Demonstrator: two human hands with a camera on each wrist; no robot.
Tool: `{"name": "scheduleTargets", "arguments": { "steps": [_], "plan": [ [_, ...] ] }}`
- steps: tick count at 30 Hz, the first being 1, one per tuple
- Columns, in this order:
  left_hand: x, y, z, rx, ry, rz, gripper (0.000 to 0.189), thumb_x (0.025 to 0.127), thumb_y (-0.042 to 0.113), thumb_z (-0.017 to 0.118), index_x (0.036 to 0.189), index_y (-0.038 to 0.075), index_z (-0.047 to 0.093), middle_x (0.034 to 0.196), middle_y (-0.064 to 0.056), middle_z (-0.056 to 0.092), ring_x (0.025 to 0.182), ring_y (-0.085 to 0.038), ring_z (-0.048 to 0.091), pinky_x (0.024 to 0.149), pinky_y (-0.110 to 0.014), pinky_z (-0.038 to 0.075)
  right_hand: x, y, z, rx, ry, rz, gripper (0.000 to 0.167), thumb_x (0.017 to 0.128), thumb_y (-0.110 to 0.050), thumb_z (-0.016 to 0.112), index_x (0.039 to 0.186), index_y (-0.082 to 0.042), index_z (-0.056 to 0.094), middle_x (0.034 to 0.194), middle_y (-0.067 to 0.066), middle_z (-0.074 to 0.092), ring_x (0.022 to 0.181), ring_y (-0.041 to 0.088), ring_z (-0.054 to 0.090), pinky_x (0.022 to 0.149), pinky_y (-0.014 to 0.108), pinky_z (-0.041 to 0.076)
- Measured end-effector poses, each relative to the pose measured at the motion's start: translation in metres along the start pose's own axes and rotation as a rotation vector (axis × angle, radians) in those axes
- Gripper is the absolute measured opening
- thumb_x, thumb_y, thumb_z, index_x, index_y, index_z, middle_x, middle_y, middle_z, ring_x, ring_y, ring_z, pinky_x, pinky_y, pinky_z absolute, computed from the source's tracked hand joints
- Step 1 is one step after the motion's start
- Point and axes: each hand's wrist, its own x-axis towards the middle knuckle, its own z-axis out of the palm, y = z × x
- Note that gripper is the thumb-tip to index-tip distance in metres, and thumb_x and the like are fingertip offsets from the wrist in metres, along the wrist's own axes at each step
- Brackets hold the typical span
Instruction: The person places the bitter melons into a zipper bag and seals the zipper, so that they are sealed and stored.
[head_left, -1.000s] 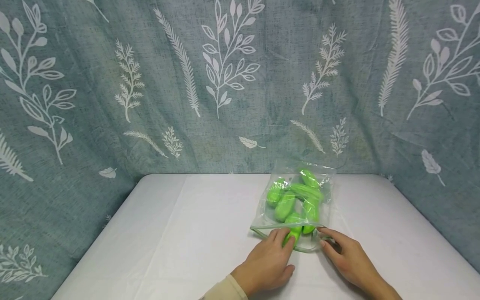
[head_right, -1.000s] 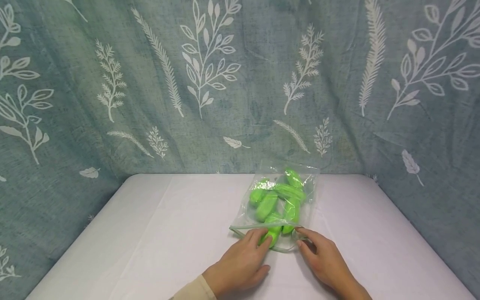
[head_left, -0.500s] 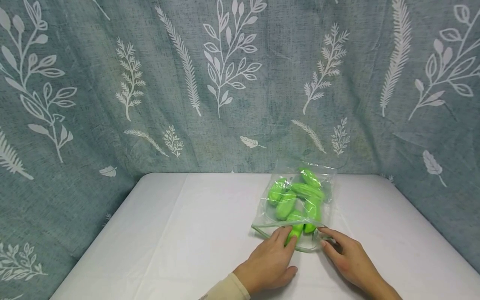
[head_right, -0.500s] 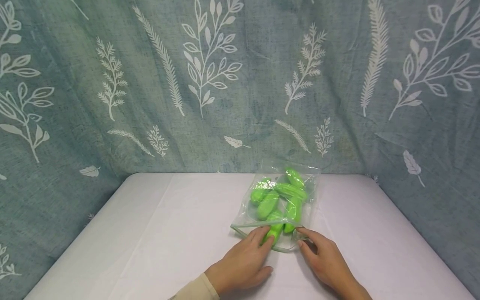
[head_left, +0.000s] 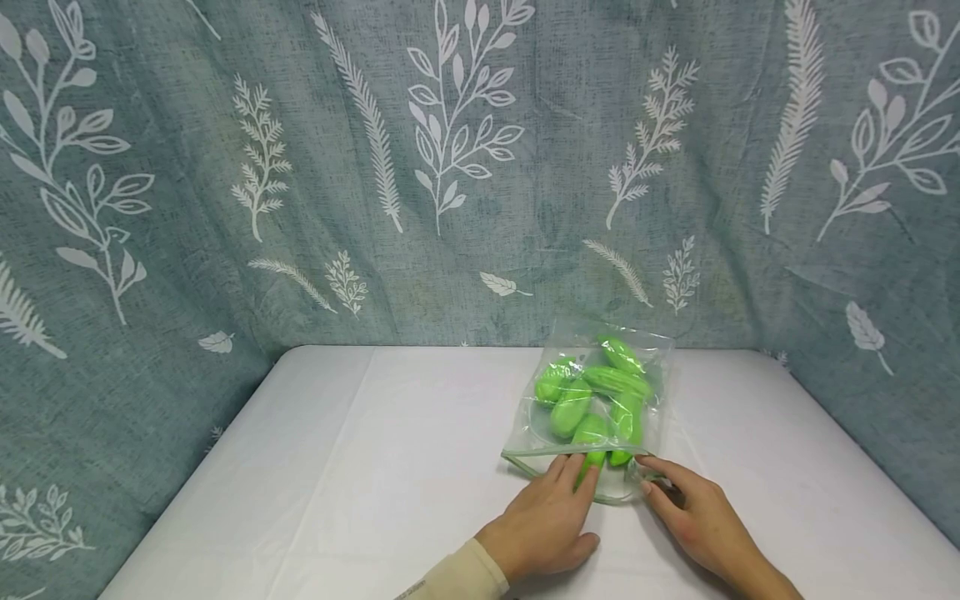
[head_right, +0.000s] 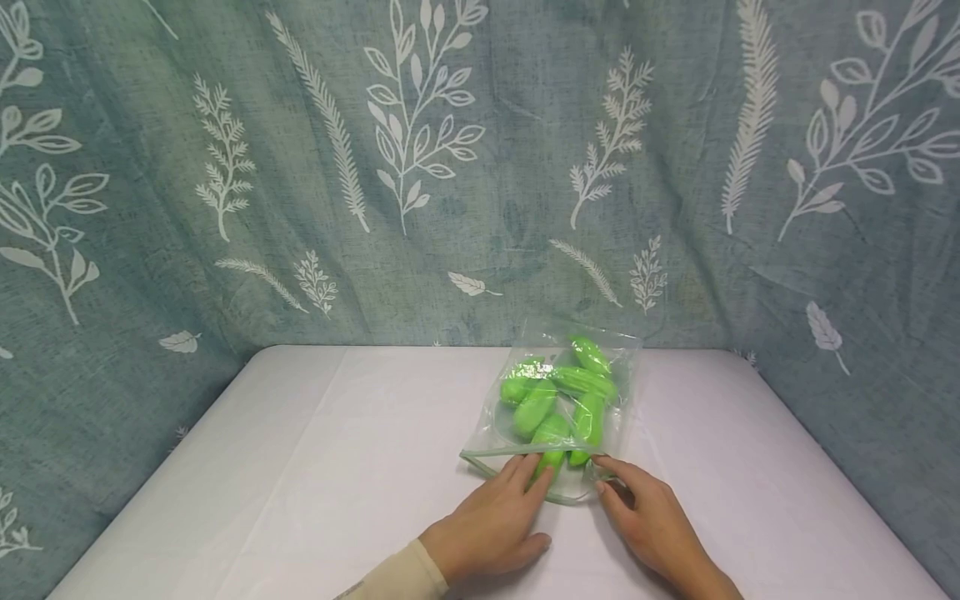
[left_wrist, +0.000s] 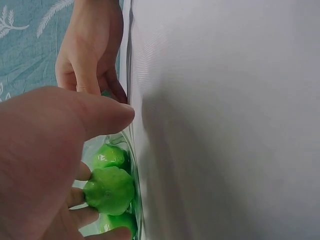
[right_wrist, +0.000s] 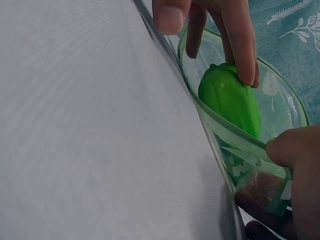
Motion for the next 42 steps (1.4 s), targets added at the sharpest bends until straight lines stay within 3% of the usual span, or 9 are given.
{"name": "scheduleTargets", "arguments": {
  "steps": [5,13,22,33,42],
  "plan": [
    [0.000,0.000,0.001,-0.001,0.011,-0.004,0.078,0.091,0.049,0.064,0.150,0.005,0.041,0.144,-0.010,0.042,0.130,-0.020,0.042,0.106,-0.026,0.040,0.001,-0.001,-0.001,0.012,-0.013,0.015,0.037,0.098,-0.023,0.067,0.134,-0.014,0.064,0.125,0.008,0.068,0.115,0.031,0.063,0.092,0.054,0.051],
    [-0.009,0.001,-0.001,-0.015,-0.027,0.001,0.076,0.093,0.050,0.061,0.151,0.006,0.041,0.155,-0.017,0.033,0.143,-0.029,0.034,0.114,-0.033,0.033,0.001,-0.002,-0.002,0.020,-0.027,0.029,0.038,0.098,-0.024,0.067,0.134,-0.014,0.064,0.126,0.008,0.067,0.118,0.033,0.061,0.093,0.055,0.050],
    [-0.024,0.004,-0.009,-0.005,-0.060,0.022,0.071,0.095,0.054,0.058,0.148,0.008,0.047,0.160,-0.015,0.028,0.146,-0.027,0.030,0.101,-0.032,0.047,0.002,0.000,-0.003,0.009,-0.017,0.009,0.038,0.098,-0.024,0.067,0.134,-0.013,0.064,0.126,0.009,0.068,0.116,0.034,0.063,0.093,0.056,0.049],
    [-0.020,0.004,-0.006,0.028,0.016,0.060,0.059,0.093,0.051,0.062,0.136,0.010,0.057,0.156,-0.017,0.033,0.142,-0.029,0.037,0.099,-0.030,0.048,0.000,0.003,0.000,0.008,-0.024,0.024,0.037,0.099,-0.026,0.066,0.134,-0.014,0.064,0.127,0.007,0.067,0.117,0.031,0.062,0.092,0.053,0.051],
    [-0.010,0.003,-0.002,0.005,0.010,0.055,0.061,0.094,0.050,0.062,0.139,0.009,0.057,0.154,-0.016,0.035,0.141,-0.026,0.037,0.108,-0.029,0.040,0.001,0.000,-0.002,0.025,-0.031,0.034,0.037,0.098,-0.025,0.066,0.134,-0.014,0.064,0.127,0.008,0.067,0.115,0.032,0.063,0.092,0.055,0.050]
  ]
}}
